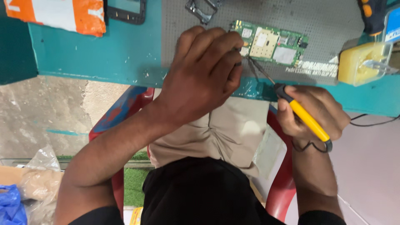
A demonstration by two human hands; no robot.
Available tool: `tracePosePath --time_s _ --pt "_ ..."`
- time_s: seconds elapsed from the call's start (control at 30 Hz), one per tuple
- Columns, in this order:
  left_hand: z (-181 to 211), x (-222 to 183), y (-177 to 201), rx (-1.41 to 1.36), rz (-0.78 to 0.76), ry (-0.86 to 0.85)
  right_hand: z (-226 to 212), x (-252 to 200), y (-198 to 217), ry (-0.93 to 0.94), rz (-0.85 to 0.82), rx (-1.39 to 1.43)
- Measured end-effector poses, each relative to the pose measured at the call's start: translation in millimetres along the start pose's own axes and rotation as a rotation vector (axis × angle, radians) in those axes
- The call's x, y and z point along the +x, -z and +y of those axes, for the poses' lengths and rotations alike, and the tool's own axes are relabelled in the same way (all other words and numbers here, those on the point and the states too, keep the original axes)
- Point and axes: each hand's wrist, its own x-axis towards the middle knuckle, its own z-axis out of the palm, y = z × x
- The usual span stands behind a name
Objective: The person solders a component onto a green circuit board while holding it steady with the other hand.
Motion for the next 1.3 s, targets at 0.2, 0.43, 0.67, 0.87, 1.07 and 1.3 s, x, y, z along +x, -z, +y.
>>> tracePosePath --time_s 0.2,0.43,0.67,0.87,1.07,1.3 --pt "-2 0 0 0.005 -0.019 0.012 4 -7 4 0.006 -0.038 -0.061" --pt "-4 0 0 0.007 -0.011 0.008 8 -13 3 0.008 -0.001 -0.058" --pt "-3 -1 4 -0.012 -0.023 -0.001 10 -11 2 0.050 0.014 -0.045" --pt "-2 0 5 -0.021 -0.029 0.000 4 -5 0 0.049 0.002 -0.055" --pt "-1 2 7 -0.043 -0.038 0.005 0 4 -1 0.074 -0.017 -0.055" --pt "-1 4 7 -0.039 -0.043 -0.020 -2 4 -1 0.042 0.003 -0.031"
